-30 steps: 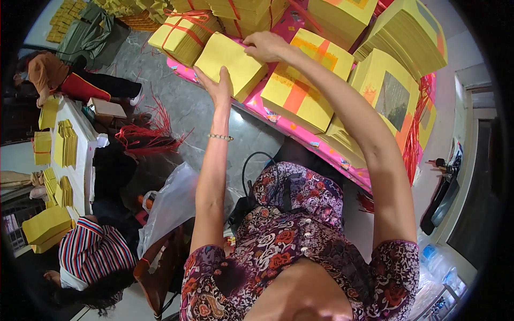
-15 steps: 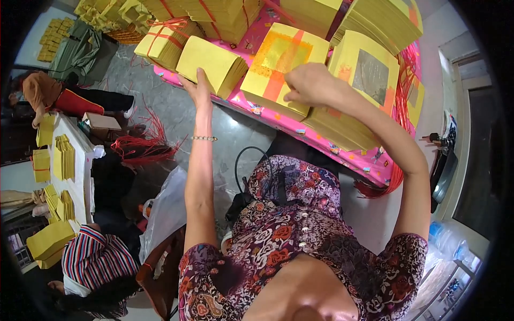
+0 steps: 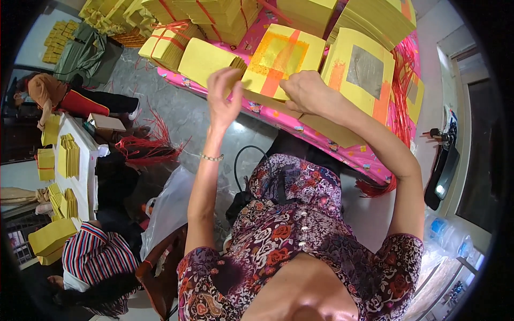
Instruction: Counting and organizing stacks of yellow joss ritual paper at a workstation.
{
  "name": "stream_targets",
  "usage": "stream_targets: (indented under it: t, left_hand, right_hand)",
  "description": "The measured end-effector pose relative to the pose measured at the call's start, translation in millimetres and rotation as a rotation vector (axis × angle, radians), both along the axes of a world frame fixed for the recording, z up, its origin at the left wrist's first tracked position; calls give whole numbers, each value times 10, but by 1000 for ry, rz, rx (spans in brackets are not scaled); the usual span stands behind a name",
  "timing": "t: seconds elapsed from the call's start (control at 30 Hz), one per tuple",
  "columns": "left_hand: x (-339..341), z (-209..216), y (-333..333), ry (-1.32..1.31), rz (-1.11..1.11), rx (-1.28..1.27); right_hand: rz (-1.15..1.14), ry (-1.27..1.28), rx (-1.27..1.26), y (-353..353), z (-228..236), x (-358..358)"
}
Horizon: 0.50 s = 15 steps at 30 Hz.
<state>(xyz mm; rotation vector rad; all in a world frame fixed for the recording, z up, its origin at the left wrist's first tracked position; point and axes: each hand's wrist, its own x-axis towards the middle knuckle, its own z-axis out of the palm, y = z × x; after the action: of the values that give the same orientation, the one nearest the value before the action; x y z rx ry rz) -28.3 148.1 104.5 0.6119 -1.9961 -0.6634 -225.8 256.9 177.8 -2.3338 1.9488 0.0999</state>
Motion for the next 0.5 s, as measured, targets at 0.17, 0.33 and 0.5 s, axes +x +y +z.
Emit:
stream_targets:
  t: [0.17, 0.33, 0.5]
  left_hand:
    - [-99, 104, 158, -172, -133, -101]
    - [-129, 88, 80, -211, -158, -86]
    - [-135, 61, 62, -217, -160, -57]
  right_hand:
    - [-104, -141, 117, -69, 132, -66]
    - [-168, -199, 126, -84, 143, -98]
    - [-254, -255, 253, -136, 199, -131]
